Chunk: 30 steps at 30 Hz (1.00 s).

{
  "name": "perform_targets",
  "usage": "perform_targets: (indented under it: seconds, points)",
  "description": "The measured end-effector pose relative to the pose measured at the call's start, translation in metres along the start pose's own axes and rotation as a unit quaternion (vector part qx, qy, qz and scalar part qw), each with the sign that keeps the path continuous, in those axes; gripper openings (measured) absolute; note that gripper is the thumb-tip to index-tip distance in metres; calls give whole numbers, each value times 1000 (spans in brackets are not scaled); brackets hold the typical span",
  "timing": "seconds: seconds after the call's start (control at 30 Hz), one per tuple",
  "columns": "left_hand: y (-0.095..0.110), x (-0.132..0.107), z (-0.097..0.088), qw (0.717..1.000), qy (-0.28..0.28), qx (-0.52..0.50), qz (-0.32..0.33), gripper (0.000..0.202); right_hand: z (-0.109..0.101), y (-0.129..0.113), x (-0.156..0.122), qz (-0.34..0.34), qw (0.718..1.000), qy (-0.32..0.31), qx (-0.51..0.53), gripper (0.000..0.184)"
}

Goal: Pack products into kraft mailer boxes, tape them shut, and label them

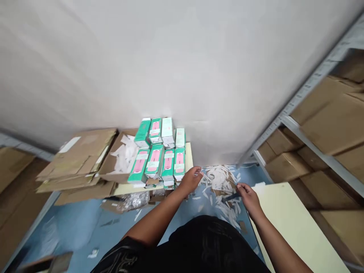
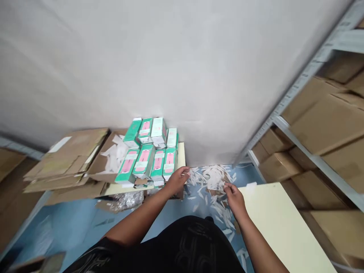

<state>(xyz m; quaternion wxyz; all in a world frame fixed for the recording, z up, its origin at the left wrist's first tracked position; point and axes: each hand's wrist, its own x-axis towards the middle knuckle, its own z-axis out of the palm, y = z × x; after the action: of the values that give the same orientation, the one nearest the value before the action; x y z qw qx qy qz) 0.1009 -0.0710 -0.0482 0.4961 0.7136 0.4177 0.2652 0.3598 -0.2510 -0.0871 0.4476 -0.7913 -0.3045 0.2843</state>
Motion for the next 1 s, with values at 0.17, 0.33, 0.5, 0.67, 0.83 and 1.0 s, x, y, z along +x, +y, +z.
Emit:
perform_targets:
  seconds: [0.17, 0.33, 0.5, 0.67, 0.83, 1.0]
  points:
    - [-8, -8, -36, 987, 137, 65, -55, 37, 45, -25, 50, -23, 985, -173, 5, 48]
    - [-26, -20, -74, 949, 213, 177, -150, 42, 104, -55, 66, -49, 958, -282, 4, 45]
    - [-32, -38, -95, 939, 228, 191, -175, 42, 165, -90, 60, -38, 939, -342, 9, 40]
    - [-17, -54, -130, 936, 248, 244, -60, 40, 224, -133, 48, -34, 924, -378, 51, 33]
    - [-31, -40, -181, 907, 240, 325, -119, 48, 297, -176, 35, 35, 908, -411, 77, 36]
    - [-48, -24, -195, 922, 190, 313, -124, 49, 345, -196, 18, 97, 901, -416, 77, 40]
